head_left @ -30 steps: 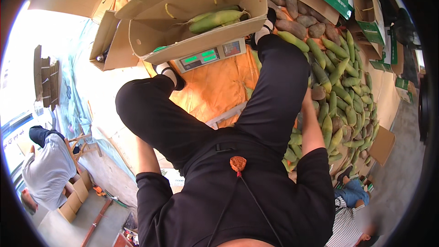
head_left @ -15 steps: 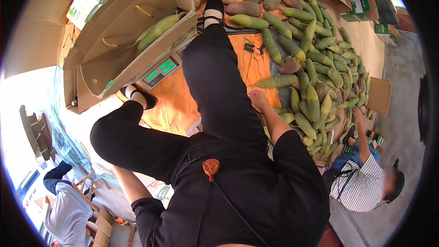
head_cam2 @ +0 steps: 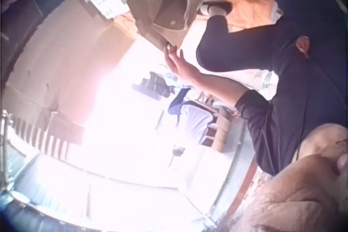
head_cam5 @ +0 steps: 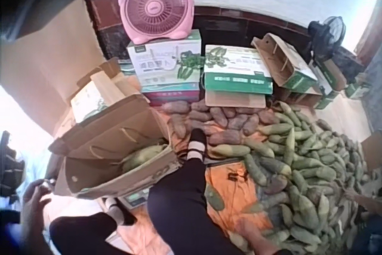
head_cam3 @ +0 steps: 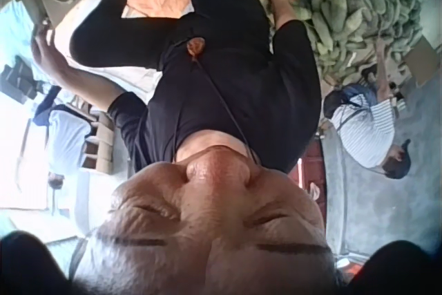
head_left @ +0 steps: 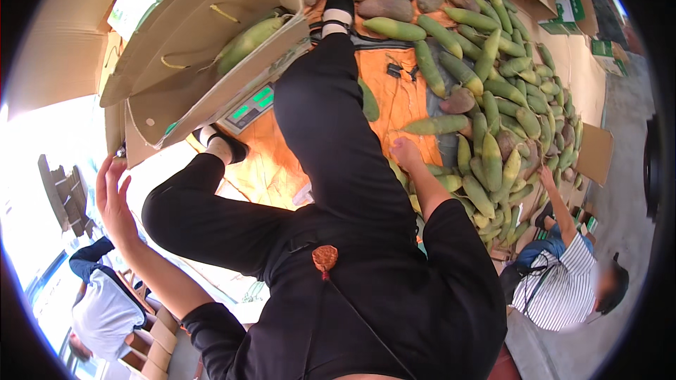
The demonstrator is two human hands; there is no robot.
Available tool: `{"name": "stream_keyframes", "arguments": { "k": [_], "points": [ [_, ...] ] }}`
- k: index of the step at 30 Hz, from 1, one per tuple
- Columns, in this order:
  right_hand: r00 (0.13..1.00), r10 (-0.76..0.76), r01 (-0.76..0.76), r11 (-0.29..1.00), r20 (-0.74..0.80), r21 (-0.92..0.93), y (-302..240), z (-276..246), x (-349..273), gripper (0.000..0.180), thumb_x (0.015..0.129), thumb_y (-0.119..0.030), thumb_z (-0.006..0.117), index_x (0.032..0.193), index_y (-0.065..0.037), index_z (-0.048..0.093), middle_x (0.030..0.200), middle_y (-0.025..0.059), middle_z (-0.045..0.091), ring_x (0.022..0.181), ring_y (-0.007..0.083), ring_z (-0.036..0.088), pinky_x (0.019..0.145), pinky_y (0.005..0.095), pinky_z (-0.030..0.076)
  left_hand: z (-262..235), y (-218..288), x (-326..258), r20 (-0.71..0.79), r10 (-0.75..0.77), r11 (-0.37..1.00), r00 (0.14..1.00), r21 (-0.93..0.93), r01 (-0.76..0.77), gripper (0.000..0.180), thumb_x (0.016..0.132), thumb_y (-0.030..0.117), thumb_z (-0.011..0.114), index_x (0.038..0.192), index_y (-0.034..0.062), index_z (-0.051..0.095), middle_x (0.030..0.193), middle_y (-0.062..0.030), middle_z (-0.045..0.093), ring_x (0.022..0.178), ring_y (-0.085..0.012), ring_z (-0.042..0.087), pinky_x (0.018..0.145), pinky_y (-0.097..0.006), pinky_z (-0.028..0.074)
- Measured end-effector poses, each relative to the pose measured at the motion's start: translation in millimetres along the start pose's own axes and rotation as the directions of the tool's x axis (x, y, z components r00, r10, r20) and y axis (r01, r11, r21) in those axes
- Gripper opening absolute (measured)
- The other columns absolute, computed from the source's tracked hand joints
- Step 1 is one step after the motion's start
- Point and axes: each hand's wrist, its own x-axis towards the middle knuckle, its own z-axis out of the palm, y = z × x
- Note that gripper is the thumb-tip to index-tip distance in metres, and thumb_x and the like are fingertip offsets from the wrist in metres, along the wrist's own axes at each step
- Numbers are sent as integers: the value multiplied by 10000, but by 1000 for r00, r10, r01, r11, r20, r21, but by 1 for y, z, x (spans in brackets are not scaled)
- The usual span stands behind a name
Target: Sorting, weighing, and packing cucumbers into cardboard boxes in a warehouse or processing area.
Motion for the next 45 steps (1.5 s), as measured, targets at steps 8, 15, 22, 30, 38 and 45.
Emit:
{"name": "stream_keyframes", "arguments": {
  "k": [8, 15, 22, 30, 38, 45],
  "points": [
    [977, -135, 141, 990, -167, 22, -117, -30, 63, 570, 690, -217, 750, 1184, -54, 520, 1143, 185, 550, 1080, 335, 523, 924, 385, 434, 33, 0, 35, 173, 107, 982, 979, 134, -131, 344, 938, 175, 518, 1245, 21, 534, 1222, -99, 564, 1159, -177, 495, 1007, -289, 343],
    [971, -194, 166, 967, -139, -193, -129, -5, 114, 564, 762, -210, 643, 1280, -121, 439, 1244, 145, 495, 1144, 329, 475, 961, 407, 408, 53, -25, 35, 55, 103, 950, 993, 291, -115, 325, 846, 143, 613, 1169, 111, 599, 1168, -95, 550, 1112, -216, 505, 935, -362, 405],
    [1000, 24, -23, 990, -5, 141, -144, -9, 104, 493, 813, -307, 573, 1233, -72, 464, 1213, 144, 535, 1113, 299, 519, 905, 376, 451, 59, -25, 38, 65, 272, 860, 960, 432, -273, 332, 805, 108, 627, 1135, 81, 610, 1153, -111, 551, 1122, -254, 497, 965, -360, 378],
    [998, -23, 8, 976, 64, 218, -65, -32, 76, 463, 777, -266, 650, 1110, 27, 517, 1036, 155, 611, 961, 291, 597, 815, 357, 485, 69, -17, 42, 116, 235, 854, 965, 449, -262, 345, 776, 135, 645, 1115, 80, 621, 1137, -100, 557, 1102, -259, 494, 942, -353, 387],
    [973, -113, 202, 843, -202, 499, -120, -165, 23, 571, 667, 15, 702, 1197, 25, 489, 1036, 110, 598, 884, 213, 590, 748, 337, 486, 65, -23, 32, 212, 168, 824, 963, 506, -255, 362, 769, 163, 673, 1120, 88, 621, 1135, -90, 560, 1082, -268, 482, 874, -351, 426],
    [770, -524, 588, 804, -365, 86, -286, -275, -40, 669, 605, -97, 738, 1219, 14, 497, 1120, 140, 596, 1016, 230, 575, 893, 332, 437, 67, -21, 29, 322, 65, 795, 944, 556, -245, 331, 770, 205, 670, 1080, 90, 655, 1083, -115, 594, 1072, -292, 522, 907, -383, 438]
  ]
}}
